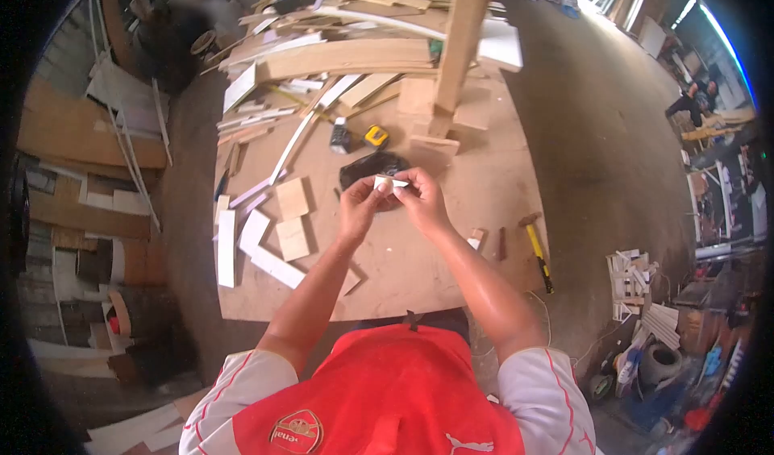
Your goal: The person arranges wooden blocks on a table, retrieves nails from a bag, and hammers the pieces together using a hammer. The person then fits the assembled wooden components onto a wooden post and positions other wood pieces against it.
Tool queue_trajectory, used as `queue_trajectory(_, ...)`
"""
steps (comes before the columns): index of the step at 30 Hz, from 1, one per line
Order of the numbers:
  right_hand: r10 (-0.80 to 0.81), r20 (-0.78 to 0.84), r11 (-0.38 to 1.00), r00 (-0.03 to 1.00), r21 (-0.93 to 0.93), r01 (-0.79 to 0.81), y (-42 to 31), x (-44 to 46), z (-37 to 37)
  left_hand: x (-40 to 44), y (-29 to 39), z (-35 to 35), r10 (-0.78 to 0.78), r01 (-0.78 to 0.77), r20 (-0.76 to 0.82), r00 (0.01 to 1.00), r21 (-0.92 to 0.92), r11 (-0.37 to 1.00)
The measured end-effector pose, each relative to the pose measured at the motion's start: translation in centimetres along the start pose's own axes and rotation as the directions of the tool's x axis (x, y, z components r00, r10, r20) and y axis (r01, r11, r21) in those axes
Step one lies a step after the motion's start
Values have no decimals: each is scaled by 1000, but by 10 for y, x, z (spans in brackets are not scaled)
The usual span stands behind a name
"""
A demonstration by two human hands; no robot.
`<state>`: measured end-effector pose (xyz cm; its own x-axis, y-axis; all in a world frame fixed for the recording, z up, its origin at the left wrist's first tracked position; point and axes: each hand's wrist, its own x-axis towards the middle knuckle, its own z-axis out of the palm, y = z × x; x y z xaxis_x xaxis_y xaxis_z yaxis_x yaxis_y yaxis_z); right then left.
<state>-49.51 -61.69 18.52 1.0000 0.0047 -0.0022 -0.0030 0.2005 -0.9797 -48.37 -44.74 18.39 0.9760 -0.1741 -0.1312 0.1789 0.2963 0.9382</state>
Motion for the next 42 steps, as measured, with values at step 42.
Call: queue_trajectory(42, 174, -133, 180, 976, -970, -165, 208, -42, 236, -42, -40, -311, -57, 224, -272, 960, 637, 738)
